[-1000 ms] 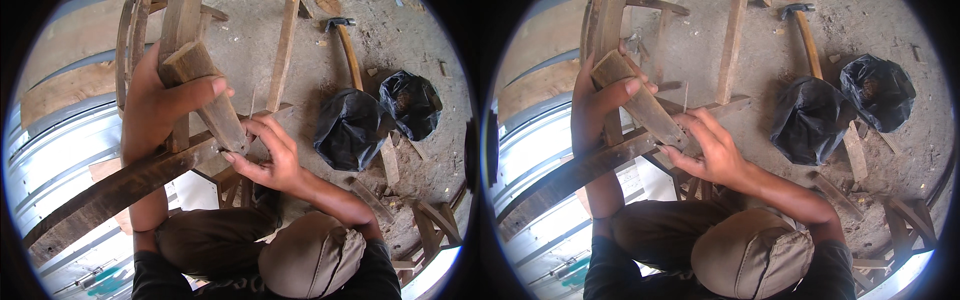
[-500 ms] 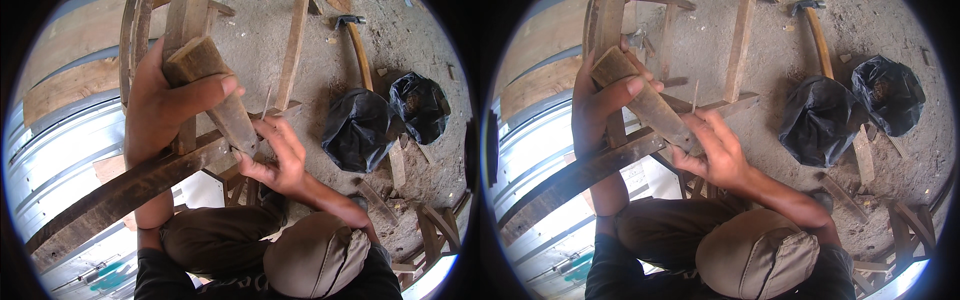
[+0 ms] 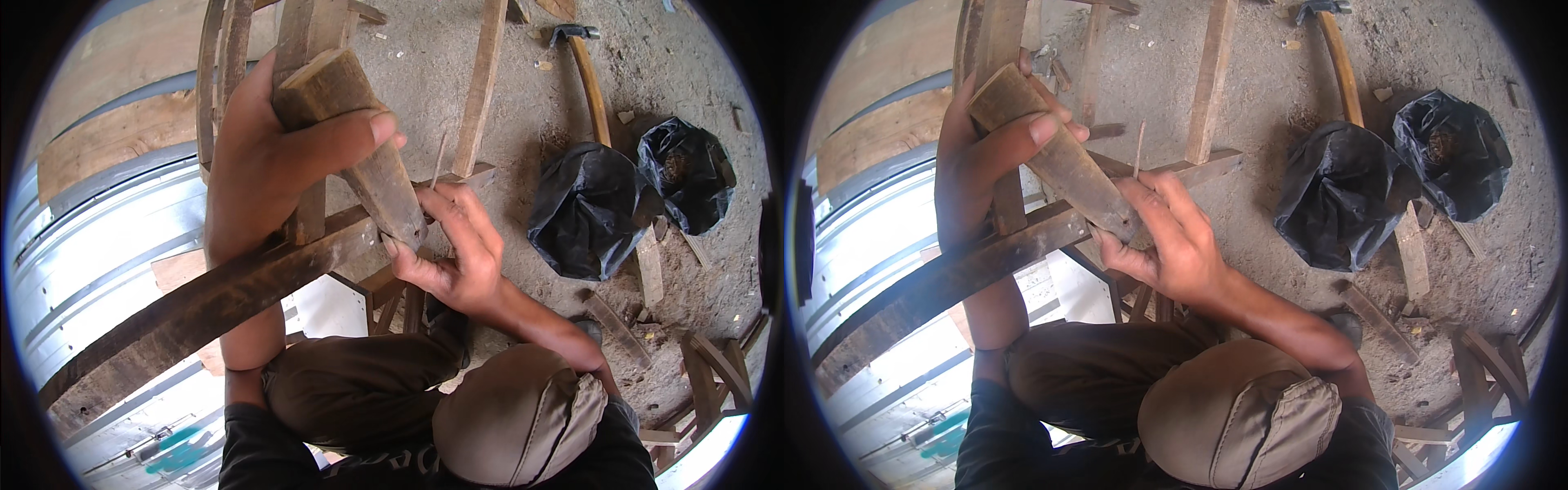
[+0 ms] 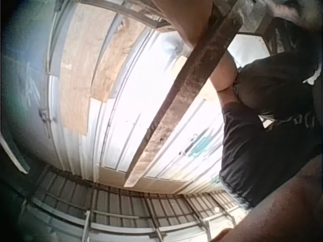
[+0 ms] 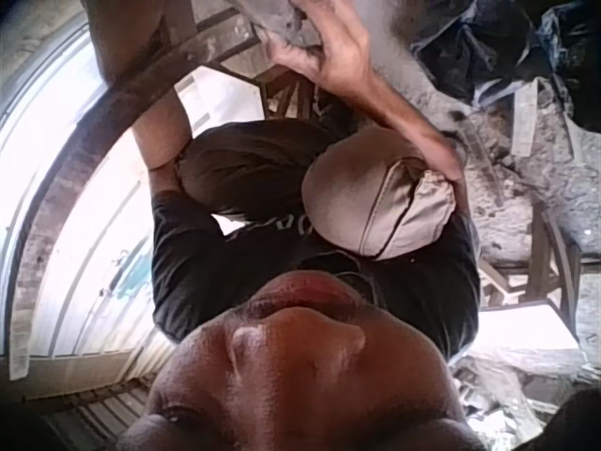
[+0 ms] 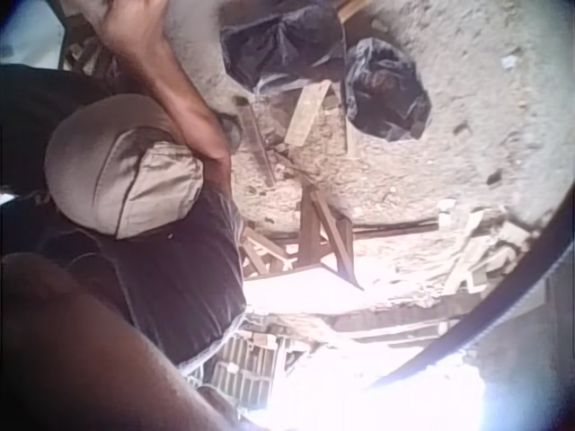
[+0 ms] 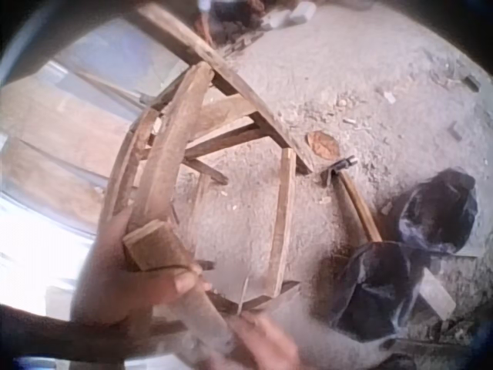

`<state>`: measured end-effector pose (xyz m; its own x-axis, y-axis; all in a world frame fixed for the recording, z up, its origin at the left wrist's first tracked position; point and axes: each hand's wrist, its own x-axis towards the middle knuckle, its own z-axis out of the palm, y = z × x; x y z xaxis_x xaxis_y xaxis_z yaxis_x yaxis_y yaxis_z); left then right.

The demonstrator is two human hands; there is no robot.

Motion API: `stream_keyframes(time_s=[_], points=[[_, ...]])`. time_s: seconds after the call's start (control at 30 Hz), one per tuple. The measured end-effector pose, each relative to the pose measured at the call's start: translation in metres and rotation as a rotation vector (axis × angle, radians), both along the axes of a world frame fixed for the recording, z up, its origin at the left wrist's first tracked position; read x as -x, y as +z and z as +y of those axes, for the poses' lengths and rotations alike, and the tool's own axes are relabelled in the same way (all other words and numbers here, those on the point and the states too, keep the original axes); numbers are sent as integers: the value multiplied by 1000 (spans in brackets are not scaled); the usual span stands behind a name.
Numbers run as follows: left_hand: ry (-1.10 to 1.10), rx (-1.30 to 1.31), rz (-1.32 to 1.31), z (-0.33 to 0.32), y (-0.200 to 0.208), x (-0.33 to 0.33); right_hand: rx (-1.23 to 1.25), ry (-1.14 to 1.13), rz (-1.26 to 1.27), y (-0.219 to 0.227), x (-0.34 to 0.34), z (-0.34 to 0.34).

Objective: The person assembles a wooden frame by fitting small wooden pieces into joints. They then use a hand saw to cut a white board and a small wooden piece, and finally fit the cut piece into the frame.

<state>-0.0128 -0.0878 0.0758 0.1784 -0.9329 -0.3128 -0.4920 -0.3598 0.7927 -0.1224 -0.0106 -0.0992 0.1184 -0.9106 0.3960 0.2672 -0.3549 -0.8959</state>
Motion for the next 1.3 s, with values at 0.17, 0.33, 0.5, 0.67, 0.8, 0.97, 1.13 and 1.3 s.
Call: stream_keyframes(time_s=[0.17, 0.33, 0.5, 0.67, 0.8, 0.97, 1.13, 1.3], points=[[-80, -25, -79, -1, 0, -8, 9, 23, -5, 1, 0, -1], [-111, -38, -84, -4, 0, -16, -70, 160, -114, -1, 6, -8], [-114, -37, -106, -4, 2, -10, -32, 370, -22, -24, 34, -43], [-72, -28, -42, -1, -1, -10, -20, 559, 43, -13, 40, -72], [-90, -17, -98, -2, 1, -9, 99, 696, 132, -8, 38, -96], [-131, -31, -62, -4, 1, -11, 234, 740, 48, -5, 27, -106], [-141, -66, -138, -5, 5, -7, 238, 760, -22, -10, 17, -107], [-111, -18, -83, -3, 0, -11, 295, 701, -44, -16, 12, -104]])
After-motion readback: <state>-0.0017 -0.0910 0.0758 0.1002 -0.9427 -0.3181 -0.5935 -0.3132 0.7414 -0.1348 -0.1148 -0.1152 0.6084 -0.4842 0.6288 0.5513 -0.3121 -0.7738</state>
